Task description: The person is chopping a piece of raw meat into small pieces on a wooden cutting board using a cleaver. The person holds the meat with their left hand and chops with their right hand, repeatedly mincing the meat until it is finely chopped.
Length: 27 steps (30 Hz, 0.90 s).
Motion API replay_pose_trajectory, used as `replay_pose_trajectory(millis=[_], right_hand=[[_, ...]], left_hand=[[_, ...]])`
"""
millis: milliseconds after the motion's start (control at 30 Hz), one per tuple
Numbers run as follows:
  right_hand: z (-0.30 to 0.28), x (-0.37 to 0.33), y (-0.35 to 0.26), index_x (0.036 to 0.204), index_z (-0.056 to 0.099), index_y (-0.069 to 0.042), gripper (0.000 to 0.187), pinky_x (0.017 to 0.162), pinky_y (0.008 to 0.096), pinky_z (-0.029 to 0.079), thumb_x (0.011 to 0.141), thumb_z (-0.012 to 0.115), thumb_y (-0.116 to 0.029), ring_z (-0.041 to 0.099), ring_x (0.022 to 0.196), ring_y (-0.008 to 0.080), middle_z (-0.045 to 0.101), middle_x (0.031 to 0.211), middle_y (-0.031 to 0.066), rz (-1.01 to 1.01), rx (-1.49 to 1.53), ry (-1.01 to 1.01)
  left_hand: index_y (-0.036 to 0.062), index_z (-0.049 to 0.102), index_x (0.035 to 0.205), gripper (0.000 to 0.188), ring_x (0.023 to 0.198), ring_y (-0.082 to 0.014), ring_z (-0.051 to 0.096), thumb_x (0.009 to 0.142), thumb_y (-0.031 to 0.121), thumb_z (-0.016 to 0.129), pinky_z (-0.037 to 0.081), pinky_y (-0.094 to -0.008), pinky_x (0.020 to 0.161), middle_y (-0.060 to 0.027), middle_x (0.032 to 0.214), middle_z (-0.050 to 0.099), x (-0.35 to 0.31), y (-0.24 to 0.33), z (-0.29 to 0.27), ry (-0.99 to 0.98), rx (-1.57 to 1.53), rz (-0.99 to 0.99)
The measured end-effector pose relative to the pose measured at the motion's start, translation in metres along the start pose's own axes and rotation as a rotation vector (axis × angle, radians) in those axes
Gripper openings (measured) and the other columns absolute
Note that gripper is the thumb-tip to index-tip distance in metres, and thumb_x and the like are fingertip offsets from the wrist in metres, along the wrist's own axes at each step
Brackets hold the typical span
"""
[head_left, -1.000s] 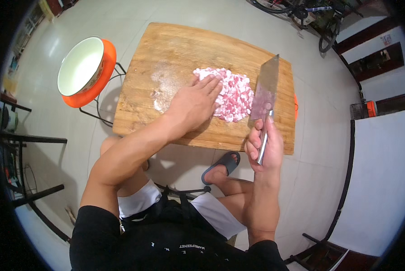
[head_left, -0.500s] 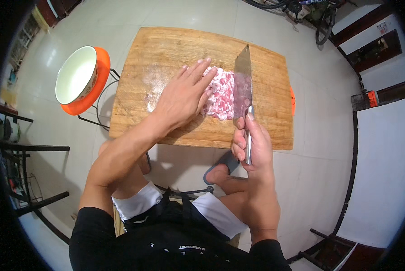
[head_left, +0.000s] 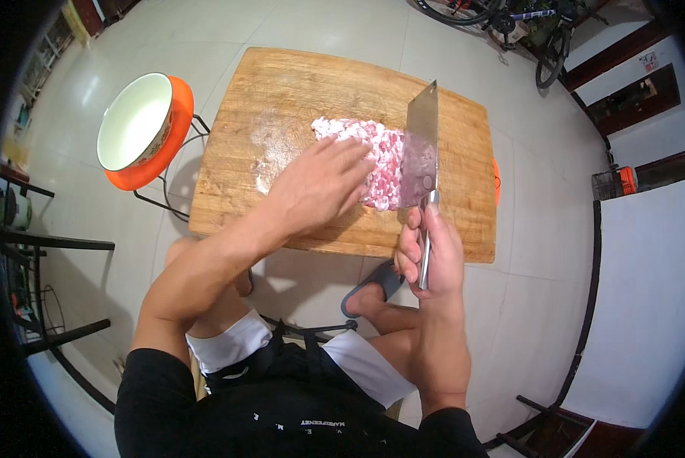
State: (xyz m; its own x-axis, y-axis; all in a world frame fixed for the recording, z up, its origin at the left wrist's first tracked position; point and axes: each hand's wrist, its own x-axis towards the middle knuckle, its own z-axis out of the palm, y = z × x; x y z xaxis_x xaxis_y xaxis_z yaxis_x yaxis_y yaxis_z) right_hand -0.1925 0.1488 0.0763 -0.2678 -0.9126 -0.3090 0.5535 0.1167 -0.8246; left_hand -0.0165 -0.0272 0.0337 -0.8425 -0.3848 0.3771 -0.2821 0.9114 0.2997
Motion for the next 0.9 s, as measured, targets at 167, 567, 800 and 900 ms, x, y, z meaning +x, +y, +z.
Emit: replay_pose_trajectory(millis=[167, 567, 800, 900], right_hand=[[0.002, 0.011, 0.007, 0.104, 0.054, -0.007, 0.036, 0.036, 0.0252, 0.036, 0.117, 0.048, -0.039, 0.042, 0.037, 0.0137, 0.051, 0.060, 0.0048, 0.150, -0.020, 0.073], [0.008, 0.013, 0.007, 0.104, 0.056, -0.006, 0.038, 0.036, 0.0265, 0.035, 0.118, 0.045, -0.040, 0.041, 0.038, 0.0135, 0.050, 0.060, 0.0046, 0.108, -0.053, 0.050], [0.005, 0.012, 0.011, 0.103, 0.055, -0.006, 0.036, 0.037, 0.0263, 0.037, 0.118, 0.045, -0.036, 0.042, 0.038, 0.0136, 0.051, 0.060, 0.0047, 0.082, -0.117, 0.067], [0.011, 0.010, 0.010, 0.103, 0.055, -0.006, 0.036, 0.037, 0.0262, 0.037, 0.118, 0.045, -0.037, 0.042, 0.038, 0.0133, 0.051, 0.061, 0.0047, 0.107, -0.100, 0.067]], left_hand=[[0.0031, 0.062, 0.142, 0.049, 0.146, -0.0323, 0.052, 0.099, 0.027, 0.070, 0.038, -0.0554, 0.125, -0.0141, 0.152, 0.061, -0.026, 0.013, -0.002, -0.084, 0.025, 0.008], [0.0026, 0.071, 0.124, 0.033, 0.133, -0.0373, 0.061, 0.095, 0.017, 0.076, 0.049, -0.0483, 0.114, -0.0156, 0.139, 0.067, -0.028, -0.021, -0.024, 0.069, -0.137, -0.043], [0.0024, 0.070, 0.122, 0.031, 0.123, -0.0381, 0.065, 0.094, 0.015, 0.077, 0.055, -0.0465, 0.103, -0.0160, 0.133, 0.068, -0.030, -0.018, -0.026, 0.043, -0.181, -0.129], [0.0019, 0.072, 0.119, 0.029, 0.120, -0.0370, 0.067, 0.094, 0.015, 0.077, 0.057, -0.0454, 0.099, -0.0145, 0.129, 0.069, -0.024, -0.016, -0.023, 0.048, -0.188, -0.119]])
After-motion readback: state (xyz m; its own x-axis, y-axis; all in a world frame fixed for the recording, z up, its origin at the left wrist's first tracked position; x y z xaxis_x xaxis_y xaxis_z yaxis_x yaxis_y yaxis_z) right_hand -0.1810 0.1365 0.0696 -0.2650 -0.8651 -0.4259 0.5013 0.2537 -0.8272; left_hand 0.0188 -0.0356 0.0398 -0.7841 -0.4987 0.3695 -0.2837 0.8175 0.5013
